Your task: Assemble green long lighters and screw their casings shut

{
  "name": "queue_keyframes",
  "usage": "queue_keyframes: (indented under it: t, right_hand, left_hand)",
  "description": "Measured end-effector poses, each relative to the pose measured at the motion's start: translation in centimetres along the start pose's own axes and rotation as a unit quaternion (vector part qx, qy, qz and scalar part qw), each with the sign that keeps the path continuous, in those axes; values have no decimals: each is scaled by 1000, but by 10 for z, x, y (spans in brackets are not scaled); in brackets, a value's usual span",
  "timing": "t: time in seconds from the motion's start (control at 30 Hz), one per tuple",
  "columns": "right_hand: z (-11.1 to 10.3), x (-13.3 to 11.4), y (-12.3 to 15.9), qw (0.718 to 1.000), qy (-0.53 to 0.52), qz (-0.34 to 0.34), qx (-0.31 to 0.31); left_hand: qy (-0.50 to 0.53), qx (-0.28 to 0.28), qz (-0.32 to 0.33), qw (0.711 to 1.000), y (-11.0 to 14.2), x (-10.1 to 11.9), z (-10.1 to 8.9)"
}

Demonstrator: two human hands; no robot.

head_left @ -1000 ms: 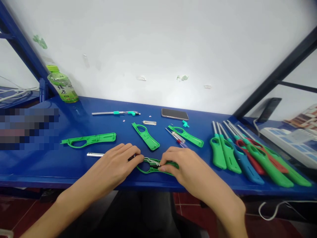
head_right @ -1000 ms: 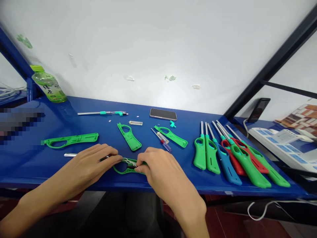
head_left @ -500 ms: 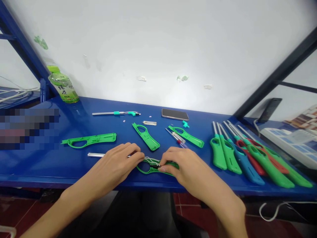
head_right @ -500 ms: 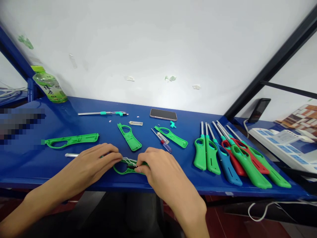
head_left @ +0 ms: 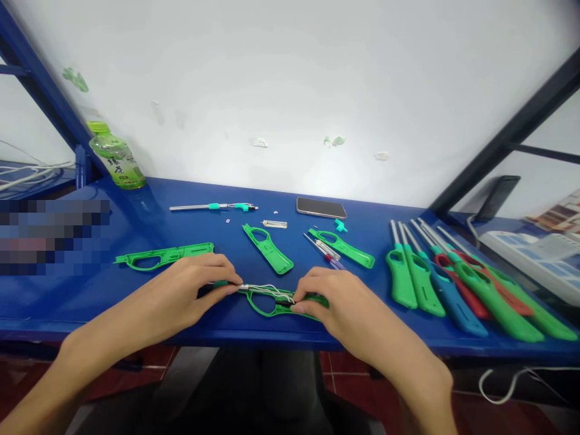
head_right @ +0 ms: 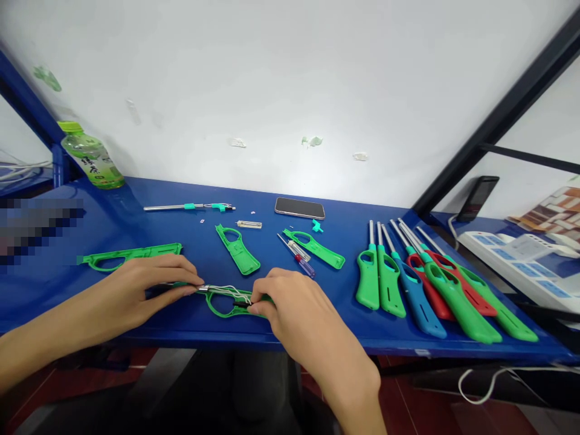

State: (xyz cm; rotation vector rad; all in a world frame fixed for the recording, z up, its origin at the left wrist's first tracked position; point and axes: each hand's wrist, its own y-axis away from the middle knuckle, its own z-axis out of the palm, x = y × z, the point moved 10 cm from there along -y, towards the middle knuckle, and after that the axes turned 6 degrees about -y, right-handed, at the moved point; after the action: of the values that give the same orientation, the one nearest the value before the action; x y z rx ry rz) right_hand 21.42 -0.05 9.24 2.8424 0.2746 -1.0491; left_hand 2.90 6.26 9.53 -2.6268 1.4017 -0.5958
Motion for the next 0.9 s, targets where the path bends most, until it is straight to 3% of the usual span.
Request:
queue_keyframes:
  t: [0.17, 0.67, 0.9]
  right_hand:
    - [1, 2, -1, 1000, 2, -2, -2]
    - [2, -3, -3, 999, 41, 3, -13]
    - [0, -10, 1, 999, 47, 1, -8]
  left_hand:
    - [22, 10, 12, 1000, -4, 2, -3]
    - [-16, 17, -7, 1000, 2, -2, 6]
    - [-57, 15, 1, 998, 2, 6, 3]
